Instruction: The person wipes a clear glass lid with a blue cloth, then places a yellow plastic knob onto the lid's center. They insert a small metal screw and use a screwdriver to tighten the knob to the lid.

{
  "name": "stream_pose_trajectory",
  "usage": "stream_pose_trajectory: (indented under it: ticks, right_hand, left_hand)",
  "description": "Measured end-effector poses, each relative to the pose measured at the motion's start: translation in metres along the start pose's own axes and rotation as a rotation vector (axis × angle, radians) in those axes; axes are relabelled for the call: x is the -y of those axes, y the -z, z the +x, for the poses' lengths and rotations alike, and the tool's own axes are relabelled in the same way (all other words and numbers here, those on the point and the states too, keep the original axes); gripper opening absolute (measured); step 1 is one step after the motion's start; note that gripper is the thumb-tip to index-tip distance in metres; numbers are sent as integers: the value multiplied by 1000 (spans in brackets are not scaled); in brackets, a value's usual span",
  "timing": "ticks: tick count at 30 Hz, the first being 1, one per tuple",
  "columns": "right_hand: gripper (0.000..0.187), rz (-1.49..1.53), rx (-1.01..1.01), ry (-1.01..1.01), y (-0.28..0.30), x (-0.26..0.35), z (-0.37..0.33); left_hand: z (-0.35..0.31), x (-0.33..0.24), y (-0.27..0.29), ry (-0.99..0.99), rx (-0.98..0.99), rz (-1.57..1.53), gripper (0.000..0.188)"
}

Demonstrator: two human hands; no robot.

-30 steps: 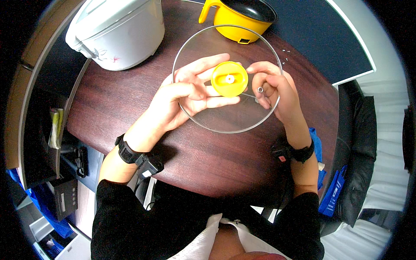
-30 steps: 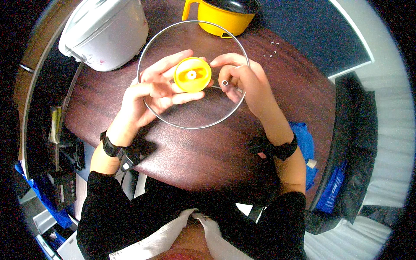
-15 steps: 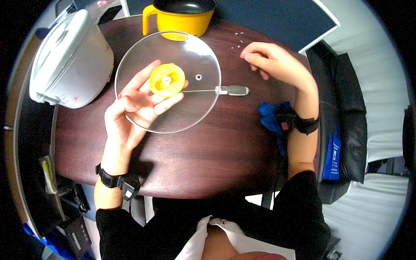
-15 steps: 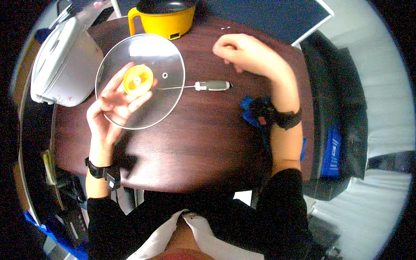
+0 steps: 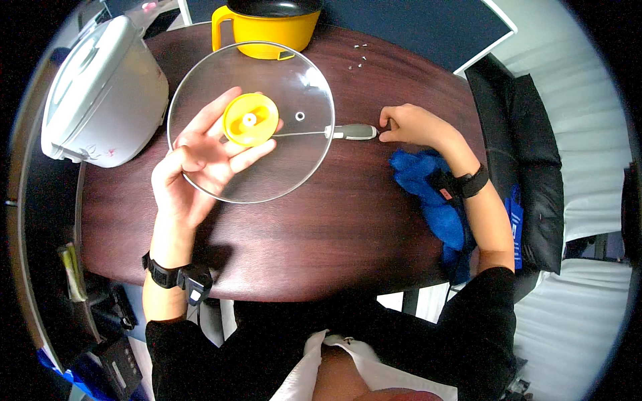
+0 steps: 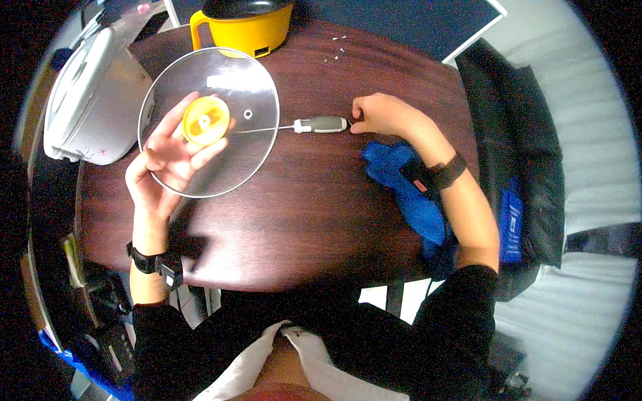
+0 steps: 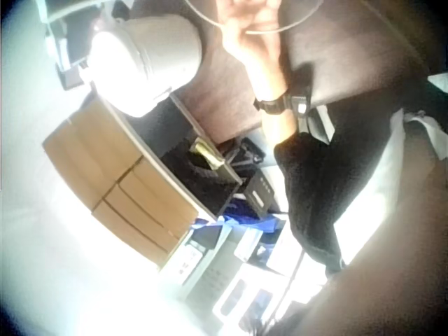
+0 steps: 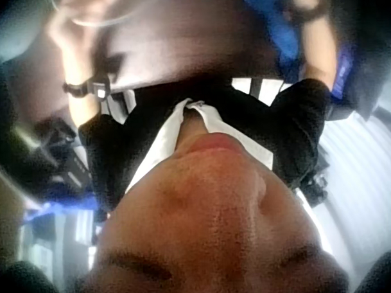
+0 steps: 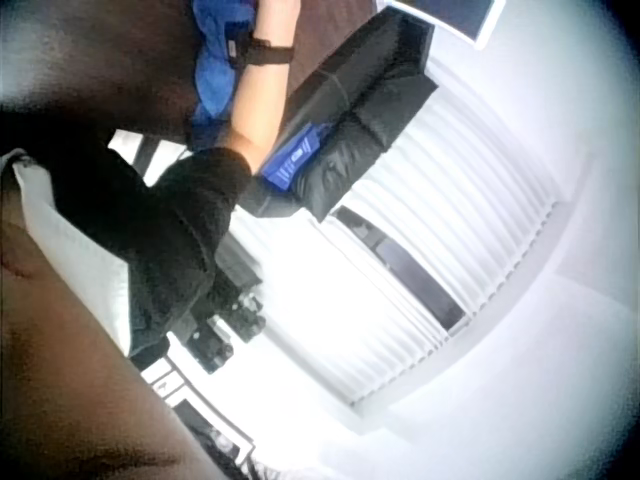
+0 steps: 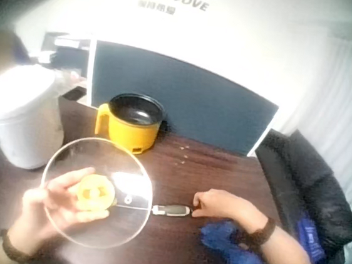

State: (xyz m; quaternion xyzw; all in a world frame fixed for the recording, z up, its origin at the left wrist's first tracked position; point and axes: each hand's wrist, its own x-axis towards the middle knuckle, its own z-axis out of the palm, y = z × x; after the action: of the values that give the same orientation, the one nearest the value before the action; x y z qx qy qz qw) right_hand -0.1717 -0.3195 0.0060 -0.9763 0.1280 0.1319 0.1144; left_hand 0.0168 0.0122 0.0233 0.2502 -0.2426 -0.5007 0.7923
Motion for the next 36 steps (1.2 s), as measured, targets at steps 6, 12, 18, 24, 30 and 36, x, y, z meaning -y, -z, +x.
stream_pose_trajectory:
  ticks: [6, 12, 18, 24, 30, 36]
  right_hand:
    - [17, -54, -18, -4, -7, 5, 14]
    - [17, 131, -110, -11, 20, -4, 1]
    - [11, 582, -352, 174, 62, 97, -14]
    - [12, 423, -421, 357, 38, 176, 8]
    - [12, 457, -395, 342, 21, 177, 25]
    - [13, 466, -375, 367, 7, 171, 33]
  left_hand:
    - [0, 1, 6, -7, -5, -58, 87]
    - [-2, -1, 3, -38, 31, -53, 84]
    - [-4, 2, 5, -34, 4, 26, 91]
    - [-1, 2, 0, -7, -68, 67, 97]
    - [1, 7, 7, 24, -97, 70, 96]
    - [0, 14, 12, 53, -117, 156, 95]
